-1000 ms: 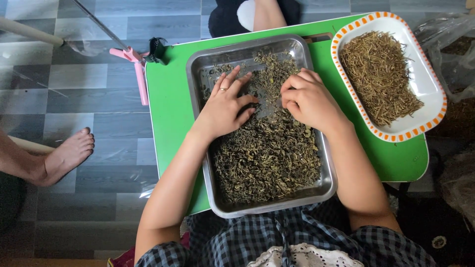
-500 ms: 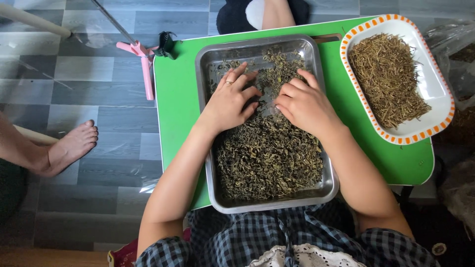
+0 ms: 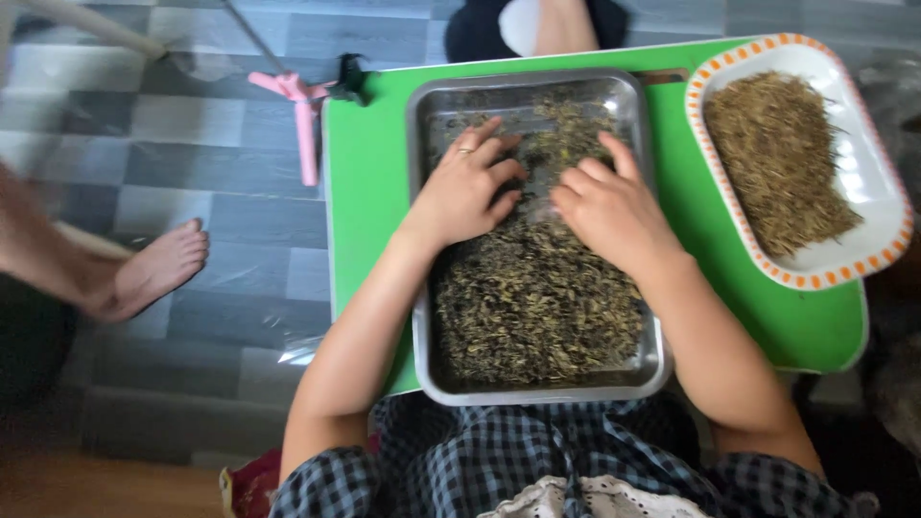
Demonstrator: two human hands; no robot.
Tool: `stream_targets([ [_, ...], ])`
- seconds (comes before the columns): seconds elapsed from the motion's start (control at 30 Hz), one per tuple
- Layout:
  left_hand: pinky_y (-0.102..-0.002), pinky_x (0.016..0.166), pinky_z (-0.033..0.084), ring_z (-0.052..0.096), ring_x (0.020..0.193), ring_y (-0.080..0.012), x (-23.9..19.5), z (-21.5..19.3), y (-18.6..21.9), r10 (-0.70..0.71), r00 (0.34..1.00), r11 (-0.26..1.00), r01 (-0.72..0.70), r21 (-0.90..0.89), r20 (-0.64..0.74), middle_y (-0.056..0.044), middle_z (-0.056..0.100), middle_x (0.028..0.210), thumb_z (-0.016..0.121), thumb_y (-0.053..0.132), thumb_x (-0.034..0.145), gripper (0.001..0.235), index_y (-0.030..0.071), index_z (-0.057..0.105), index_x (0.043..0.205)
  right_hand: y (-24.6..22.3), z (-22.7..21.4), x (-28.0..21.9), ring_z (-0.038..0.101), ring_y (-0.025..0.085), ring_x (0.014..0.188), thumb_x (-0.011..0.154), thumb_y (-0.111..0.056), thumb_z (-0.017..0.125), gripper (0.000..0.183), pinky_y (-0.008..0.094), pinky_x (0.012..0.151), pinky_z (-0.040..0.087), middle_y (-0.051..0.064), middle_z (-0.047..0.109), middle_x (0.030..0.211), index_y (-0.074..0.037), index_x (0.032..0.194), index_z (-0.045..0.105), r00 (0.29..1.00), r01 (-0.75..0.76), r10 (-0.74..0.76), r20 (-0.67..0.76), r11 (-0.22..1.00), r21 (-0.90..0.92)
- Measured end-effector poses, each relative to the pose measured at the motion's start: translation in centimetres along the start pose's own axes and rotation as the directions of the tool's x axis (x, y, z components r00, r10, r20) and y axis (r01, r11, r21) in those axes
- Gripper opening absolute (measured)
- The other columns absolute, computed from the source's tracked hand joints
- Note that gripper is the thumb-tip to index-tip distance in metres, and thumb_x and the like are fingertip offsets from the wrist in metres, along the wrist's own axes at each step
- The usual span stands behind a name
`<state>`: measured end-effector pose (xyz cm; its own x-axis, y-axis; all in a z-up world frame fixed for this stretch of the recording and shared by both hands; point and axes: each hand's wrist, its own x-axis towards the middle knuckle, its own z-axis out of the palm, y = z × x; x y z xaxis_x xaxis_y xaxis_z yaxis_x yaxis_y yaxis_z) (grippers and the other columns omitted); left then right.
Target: Manually sorting dried tea leaves in a metal tray to remove stems and impurities.
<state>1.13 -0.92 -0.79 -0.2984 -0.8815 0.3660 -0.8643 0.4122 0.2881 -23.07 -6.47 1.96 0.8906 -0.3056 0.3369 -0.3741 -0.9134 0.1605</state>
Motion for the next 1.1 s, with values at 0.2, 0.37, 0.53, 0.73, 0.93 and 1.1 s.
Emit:
stream_targets([
  [0.2,-0.053,0.115,0.038,0.048,0.138,-0.0334,-0.5,0.7,-0.8,0.002,0.997,1.0,-0.002,-0.003,-0.073,-0.004,0.064,0.128,0.076,0.037,0.086,0.021,0.022,0.071,0.1,-0.6,0.8,0.2,0.061,0.016,0.1,0.096,-0.03,0.065,0.015,0.051,0.123,0.035,-0.001,0.06,0.085,-0.017,0.089,0.067,0.999,-0.013,0.017,0.046,0.996,-0.088],
  [0.37,-0.061,0.118,0.03,0.04,0.143,-0.0423,-0.4,-0.3,-0.5,0.02,0.999,0.998,-0.017,-0.067,0.047,-0.014,0.061,0.137,0.064,0.032,0.091,0.034,0.012,0.072,0.118,-1.4,-2.4,1.5,0.066,0.019,0.102,0.096,-0.026,0.06,0.016,0.044,0.123,0.035,-0.002,0.071,0.098,-0.015,0.097,0.072,0.951,-0.078,0.097,0.295,0.994,-0.075],
  [0.53,-0.062,0.119,0.03,0.038,0.144,-0.0408,-0.4,-0.3,-0.3,0.004,0.998,0.997,0.002,-0.079,0.068,-0.014,0.06,0.137,0.063,0.031,0.092,0.033,0.012,0.07,0.118,-0.8,-2.3,1.2,0.065,0.023,0.096,0.09,-0.013,0.071,0.009,0.043,0.117,0.042,0.0,0.068,0.092,-0.014,0.087,0.062,0.994,-0.111,0.106,0.033,0.977,0.182],
  [0.73,-0.06,0.119,0.03,0.038,0.145,-0.0399,-0.4,-0.1,-0.4,0.005,0.997,0.998,0.0,-0.066,0.075,-0.012,0.06,0.139,0.062,0.033,0.093,0.035,0.012,0.07,0.119,-0.1,-1.6,0.7,0.068,0.022,0.085,0.09,-0.007,0.072,0.013,0.045,0.119,0.038,-0.001,0.07,0.087,-0.011,0.089,0.06,0.982,-0.181,0.187,0.015,0.927,0.328],
  [0.93,-0.06,0.119,0.031,0.039,0.145,-0.0394,-0.4,0.0,-0.4,0.0,0.997,0.998,0.005,-0.06,0.073,-0.012,0.06,0.137,0.062,0.034,0.093,0.034,0.013,0.07,0.118,0.2,-1.2,0.5,0.066,0.021,0.081,0.09,-0.005,0.071,0.009,0.046,0.12,0.04,0.001,0.068,0.084,-0.008,0.09,0.063,0.976,-0.195,0.216,-0.008,0.897,0.396],
  [1.1,-0.055,0.113,0.036,0.047,0.137,-0.0422,-0.5,0.5,-1.1,0.086,0.996,0.994,-0.088,-0.061,-0.034,-0.013,0.064,0.126,0.065,0.032,0.091,0.031,0.012,0.072,0.113,0.2,-1.9,0.8,0.063,0.022,0.08,0.09,-0.001,0.072,0.013,0.05,0.119,0.043,0.002,0.064,0.082,-0.006,0.087,0.06,0.966,-0.18,0.244,-0.081,0.866,0.466],
])
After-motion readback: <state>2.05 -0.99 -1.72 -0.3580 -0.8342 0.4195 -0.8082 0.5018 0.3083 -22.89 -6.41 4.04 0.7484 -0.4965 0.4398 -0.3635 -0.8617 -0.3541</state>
